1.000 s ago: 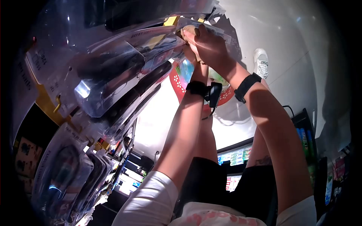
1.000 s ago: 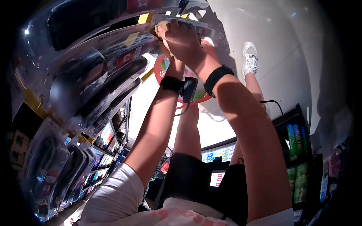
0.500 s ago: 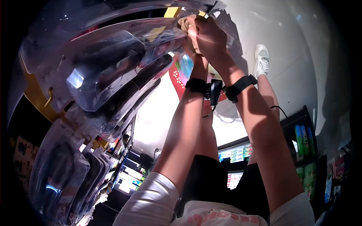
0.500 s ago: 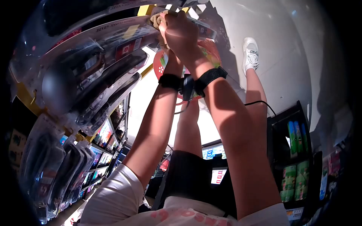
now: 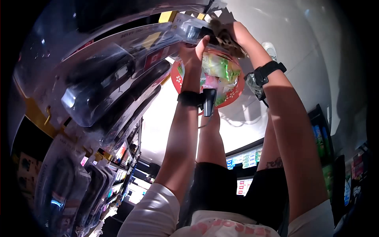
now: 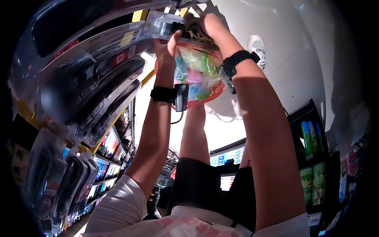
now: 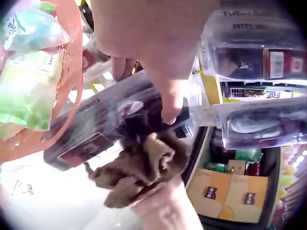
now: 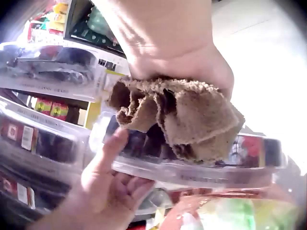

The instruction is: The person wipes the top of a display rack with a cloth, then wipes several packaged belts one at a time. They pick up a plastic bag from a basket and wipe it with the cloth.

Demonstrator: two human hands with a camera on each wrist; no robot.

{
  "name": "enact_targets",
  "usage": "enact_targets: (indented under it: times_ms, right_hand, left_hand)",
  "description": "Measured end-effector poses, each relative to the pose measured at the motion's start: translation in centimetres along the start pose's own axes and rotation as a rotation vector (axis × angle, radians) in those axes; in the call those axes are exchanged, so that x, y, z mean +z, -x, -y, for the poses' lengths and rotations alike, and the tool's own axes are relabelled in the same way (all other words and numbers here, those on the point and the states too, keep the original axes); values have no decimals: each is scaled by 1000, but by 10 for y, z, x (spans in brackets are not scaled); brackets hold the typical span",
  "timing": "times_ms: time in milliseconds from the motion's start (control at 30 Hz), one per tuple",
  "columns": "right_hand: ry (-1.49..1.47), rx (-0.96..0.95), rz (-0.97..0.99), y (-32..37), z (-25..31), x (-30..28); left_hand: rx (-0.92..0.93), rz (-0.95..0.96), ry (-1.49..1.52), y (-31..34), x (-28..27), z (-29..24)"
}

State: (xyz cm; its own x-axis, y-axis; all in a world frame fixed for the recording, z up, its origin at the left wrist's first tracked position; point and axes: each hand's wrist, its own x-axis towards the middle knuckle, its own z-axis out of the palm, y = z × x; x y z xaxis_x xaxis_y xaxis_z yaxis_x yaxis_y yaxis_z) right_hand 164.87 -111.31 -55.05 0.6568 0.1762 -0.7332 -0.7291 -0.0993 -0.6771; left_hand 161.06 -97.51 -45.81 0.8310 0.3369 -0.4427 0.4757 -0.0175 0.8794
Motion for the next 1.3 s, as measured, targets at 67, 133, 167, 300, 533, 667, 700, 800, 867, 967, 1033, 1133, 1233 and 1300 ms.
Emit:
enact_targets:
  times_ms: [67,133,167,300,533,667,700,800,867,967,1033,1133,1233,1300]
  right_hand:
    - [438,-70,-58,10,-26,-21]
    - [309,-82,40,21,-69,-44]
    - [306,-81,40,28,-81,-52]
    - [175,123,-46,48,-85,-63]
    - [150,-243,58,46,59,6]
    - [747,-670,11,69,100,50]
    - [749,-667,8,76,97,53]
    - [609,-818,-315,94,86,59]
    - [596,-750,-452,99,81,63]
    - [494,-770,-475,102,77,57]
    - [498,-678,-457,107,88,54]
    - [529,-614,-364,94,101,46]
    - [579,-498,-162,69,108,41]
    - [618,-530,-98,59,108,39]
  left_hand:
    - [24,52,176,2,-1,0]
    - [-57,24,106,7,-3,-8]
    - [-71,41,170,6,-4,-5]
    - [-129,92,227,7,-6,-9]
    - [-73,87,147,3,-10,7]
    - [116,169,435,-3,-29,67]
    - [56,150,527,-5,-23,64]
    - [-121,80,807,-14,-1,44]
    - [-241,16,981,-16,-1,33]
    - [-201,106,791,-23,-15,48]
    - [-150,5,185,-18,-13,42]
    - [-173,-52,554,-9,-6,30]
    - [-245,-5,664,1,-15,28]
    - [-228,93,636,-1,-18,32]
